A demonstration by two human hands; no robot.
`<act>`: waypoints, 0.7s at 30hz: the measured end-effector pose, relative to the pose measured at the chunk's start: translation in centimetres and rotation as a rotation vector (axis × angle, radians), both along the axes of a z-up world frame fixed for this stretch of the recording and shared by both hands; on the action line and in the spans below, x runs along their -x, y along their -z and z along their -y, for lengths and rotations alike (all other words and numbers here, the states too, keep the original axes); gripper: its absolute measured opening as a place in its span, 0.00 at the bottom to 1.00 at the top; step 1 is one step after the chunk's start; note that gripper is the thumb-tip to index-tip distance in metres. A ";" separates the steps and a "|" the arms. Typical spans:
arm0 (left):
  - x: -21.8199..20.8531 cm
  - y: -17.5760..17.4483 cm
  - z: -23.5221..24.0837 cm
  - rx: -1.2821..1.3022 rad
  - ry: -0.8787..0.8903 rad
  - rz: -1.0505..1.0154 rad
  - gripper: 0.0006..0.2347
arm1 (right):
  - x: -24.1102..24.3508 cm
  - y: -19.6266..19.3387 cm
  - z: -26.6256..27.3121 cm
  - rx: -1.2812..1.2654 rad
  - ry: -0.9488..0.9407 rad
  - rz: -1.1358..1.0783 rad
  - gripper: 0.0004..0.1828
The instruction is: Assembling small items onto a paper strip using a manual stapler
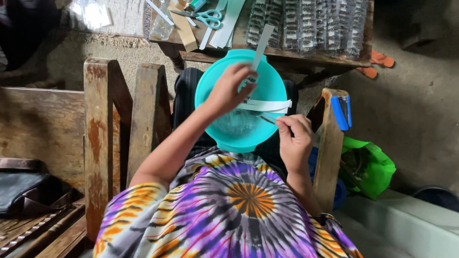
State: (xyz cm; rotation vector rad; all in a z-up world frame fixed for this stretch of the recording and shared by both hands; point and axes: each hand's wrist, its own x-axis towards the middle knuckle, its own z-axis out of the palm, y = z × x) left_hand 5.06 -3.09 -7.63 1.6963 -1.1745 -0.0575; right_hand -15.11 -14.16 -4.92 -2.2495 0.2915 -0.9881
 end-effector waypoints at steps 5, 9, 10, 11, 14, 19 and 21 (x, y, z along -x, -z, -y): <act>-4.9 6.3 4.9 -0.217 -0.024 0.182 0.12 | -0.4 -0.7 0.4 0.023 0.000 -0.071 0.03; -6.6 7.7 7.4 -0.195 -0.001 0.272 0.10 | -1.4 0.5 1.4 -0.064 -0.048 -0.050 0.01; -6.6 7.2 7.6 -0.194 -0.002 0.273 0.10 | -1.7 0.8 1.8 -0.063 -0.049 -0.049 0.01; -6.6 6.7 7.7 -0.204 0.016 0.196 0.10 | -2.0 1.1 2.2 -0.055 -0.035 -0.036 0.02; -5.8 3.8 7.1 -0.162 0.078 0.095 0.10 | -2.7 1.3 2.9 -0.052 -0.006 -0.031 0.02; -3.5 -3.2 5.2 0.010 0.227 0.028 0.07 | -3.8 0.4 3.9 -0.050 -0.023 -0.071 0.01; -2.3 -6.0 4.7 0.085 0.320 0.081 0.02 | -4.5 -0.6 4.0 -0.097 -0.146 -0.043 0.02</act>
